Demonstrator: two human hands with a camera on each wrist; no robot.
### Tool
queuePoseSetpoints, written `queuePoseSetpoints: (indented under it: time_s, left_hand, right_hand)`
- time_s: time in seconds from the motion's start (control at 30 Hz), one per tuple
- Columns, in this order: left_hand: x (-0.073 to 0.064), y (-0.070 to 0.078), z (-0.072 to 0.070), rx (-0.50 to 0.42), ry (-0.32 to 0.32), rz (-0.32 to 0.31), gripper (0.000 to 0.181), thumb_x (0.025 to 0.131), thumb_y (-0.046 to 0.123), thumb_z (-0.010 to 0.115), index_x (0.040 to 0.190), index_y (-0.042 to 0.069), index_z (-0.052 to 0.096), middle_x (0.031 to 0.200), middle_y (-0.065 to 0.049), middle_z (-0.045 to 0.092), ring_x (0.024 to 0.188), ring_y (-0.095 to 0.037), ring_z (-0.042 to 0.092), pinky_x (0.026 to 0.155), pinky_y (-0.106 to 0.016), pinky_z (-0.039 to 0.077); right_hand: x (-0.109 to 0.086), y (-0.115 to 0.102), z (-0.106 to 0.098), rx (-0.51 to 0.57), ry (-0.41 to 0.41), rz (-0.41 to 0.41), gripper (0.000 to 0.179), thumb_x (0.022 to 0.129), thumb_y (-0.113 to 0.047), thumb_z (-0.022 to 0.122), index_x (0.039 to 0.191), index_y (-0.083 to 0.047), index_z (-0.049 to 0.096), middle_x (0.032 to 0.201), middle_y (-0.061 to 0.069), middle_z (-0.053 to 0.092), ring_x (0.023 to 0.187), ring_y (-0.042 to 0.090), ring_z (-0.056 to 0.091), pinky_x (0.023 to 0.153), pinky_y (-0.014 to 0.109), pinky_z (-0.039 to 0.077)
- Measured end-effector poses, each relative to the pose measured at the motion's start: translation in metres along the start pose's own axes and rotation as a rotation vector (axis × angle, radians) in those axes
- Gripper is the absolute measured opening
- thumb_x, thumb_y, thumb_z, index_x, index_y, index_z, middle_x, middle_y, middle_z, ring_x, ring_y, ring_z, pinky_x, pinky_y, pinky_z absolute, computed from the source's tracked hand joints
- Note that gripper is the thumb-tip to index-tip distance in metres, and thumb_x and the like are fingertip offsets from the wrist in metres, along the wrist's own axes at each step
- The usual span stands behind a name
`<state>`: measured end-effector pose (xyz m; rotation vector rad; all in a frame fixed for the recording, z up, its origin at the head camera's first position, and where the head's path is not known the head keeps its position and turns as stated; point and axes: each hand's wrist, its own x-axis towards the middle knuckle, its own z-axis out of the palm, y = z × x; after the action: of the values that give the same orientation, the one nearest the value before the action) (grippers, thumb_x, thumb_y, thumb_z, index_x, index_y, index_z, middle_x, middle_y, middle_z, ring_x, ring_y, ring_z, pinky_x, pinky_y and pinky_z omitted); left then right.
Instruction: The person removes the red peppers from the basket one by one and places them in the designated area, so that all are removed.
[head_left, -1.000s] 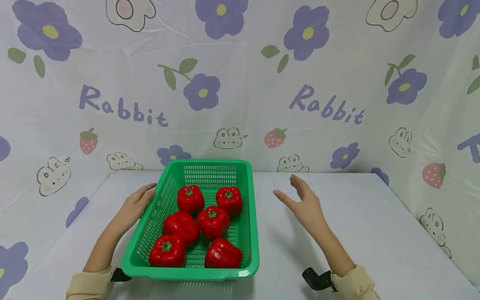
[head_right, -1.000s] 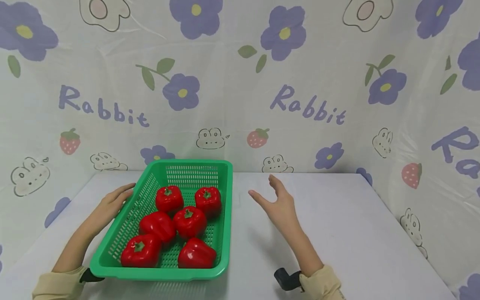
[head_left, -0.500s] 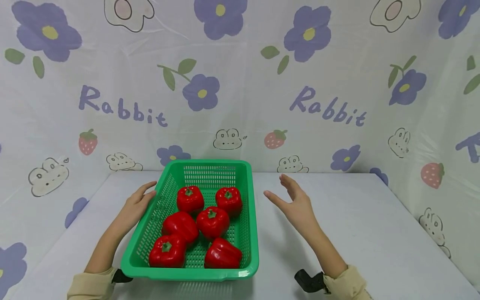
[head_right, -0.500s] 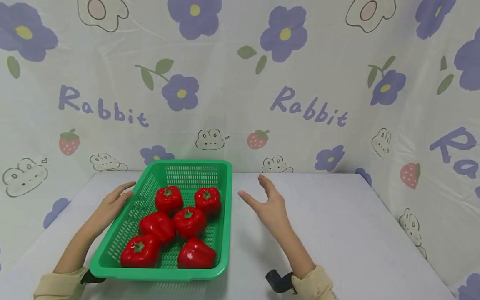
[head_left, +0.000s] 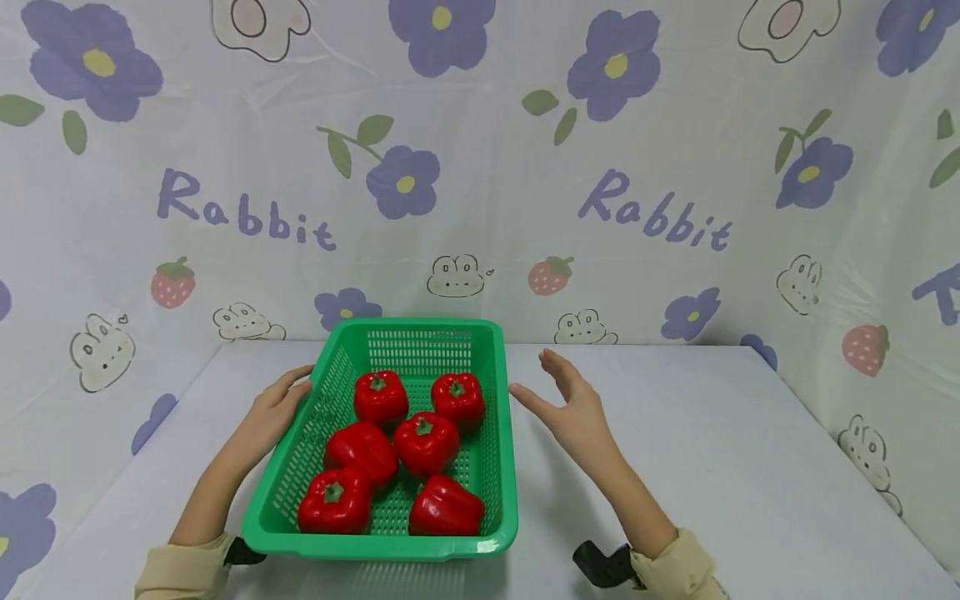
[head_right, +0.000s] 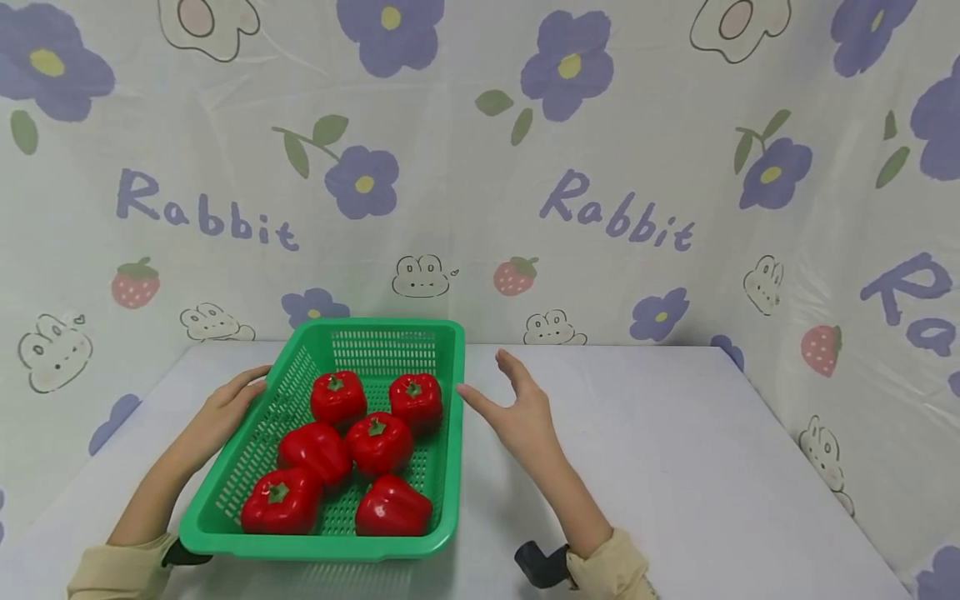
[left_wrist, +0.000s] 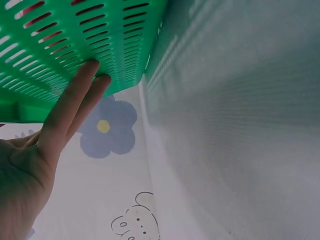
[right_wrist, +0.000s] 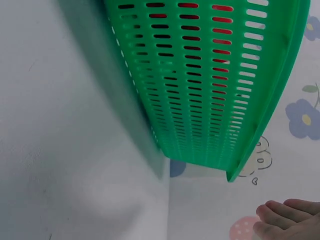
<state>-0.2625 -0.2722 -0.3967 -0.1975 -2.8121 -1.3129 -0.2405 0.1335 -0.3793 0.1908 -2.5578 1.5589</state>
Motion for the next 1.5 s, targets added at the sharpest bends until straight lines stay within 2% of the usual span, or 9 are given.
queuePoseSetpoints:
  time_s: [0.17,0.37,0.6,0.83,1.13,1.37,1.5]
  left_hand:
    - [0.000,-0.001,0.000,0.006,0.005,0.003,0.055,0.107,0.038,0.031,0.150,0.004,0.035,0.135,-0.027,0.054,0.109,-0.032,0.061,0.087,-0.040,0.052]
    - [0.000,-0.001,0.001,0.015,0.006,0.003,0.055,0.107,0.037,0.031,0.150,0.003,0.034,0.134,-0.027,0.054,0.109,-0.032,0.062,0.087,-0.040,0.052]
    - [-0.001,-0.001,0.001,0.017,0.006,-0.002,0.055,0.106,0.037,0.031,0.150,0.004,0.035,0.135,-0.026,0.054,0.109,-0.032,0.061,0.089,-0.043,0.052]
    - [-0.001,-0.001,0.001,0.011,0.000,-0.001,0.055,0.106,0.038,0.031,0.151,0.005,0.033,0.137,-0.026,0.052,0.115,-0.035,0.059,0.092,-0.046,0.049]
    - [-0.001,0.000,0.001,-0.002,0.006,0.006,0.054,0.106,0.036,0.032,0.151,0.006,0.033,0.132,-0.026,0.056,0.106,-0.029,0.063,0.082,-0.031,0.051]
    - [-0.003,0.001,0.001,-0.026,-0.004,0.006,0.054,0.106,0.035,0.033,0.151,0.005,0.032,0.131,-0.027,0.057,0.101,-0.026,0.065,0.078,-0.029,0.052]
    - [-0.003,0.002,0.001,-0.025,-0.005,0.015,0.053,0.106,0.034,0.034,0.151,0.005,0.032,0.131,-0.027,0.058,0.097,-0.022,0.066,0.077,-0.028,0.053]
  right_hand:
    - [-0.001,-0.003,0.007,0.001,-0.009,-0.003,0.084,0.085,-0.052,0.070,0.152,-0.016,0.033,0.155,0.004,0.039,0.147,0.027,0.031,0.110,0.056,0.036]
    - [-0.002,-0.007,0.015,0.012,-0.020,-0.027,0.082,0.085,-0.047,0.072,0.151,-0.016,0.035,0.155,0.004,0.040,0.146,0.029,0.033,0.106,0.054,0.040]
    - [-0.005,-0.015,0.024,0.069,-0.048,-0.046,0.080,0.085,-0.042,0.073,0.150,-0.015,0.036,0.155,0.004,0.041,0.146,0.029,0.034,0.108,0.051,0.039]
    - [-0.008,-0.022,0.033,0.080,-0.064,-0.059,0.079,0.085,-0.039,0.073,0.150,-0.014,0.037,0.154,0.004,0.042,0.145,0.030,0.035,0.106,0.050,0.041]
    - [-0.013,-0.033,0.044,0.133,-0.102,-0.054,0.078,0.084,-0.038,0.075,0.149,-0.018,0.039,0.153,0.002,0.044,0.145,0.029,0.035,0.106,0.052,0.041]
    - [-0.018,-0.041,0.053,0.119,-0.160,-0.054,0.081,0.082,-0.045,0.074,0.150,-0.019,0.038,0.153,0.007,0.044,0.143,0.034,0.037,0.097,0.053,0.049]
    - [-0.020,-0.044,0.058,0.119,-0.190,-0.072,0.080,0.082,-0.046,0.074,0.150,-0.020,0.039,0.151,0.007,0.046,0.142,0.033,0.039,0.096,0.053,0.049]
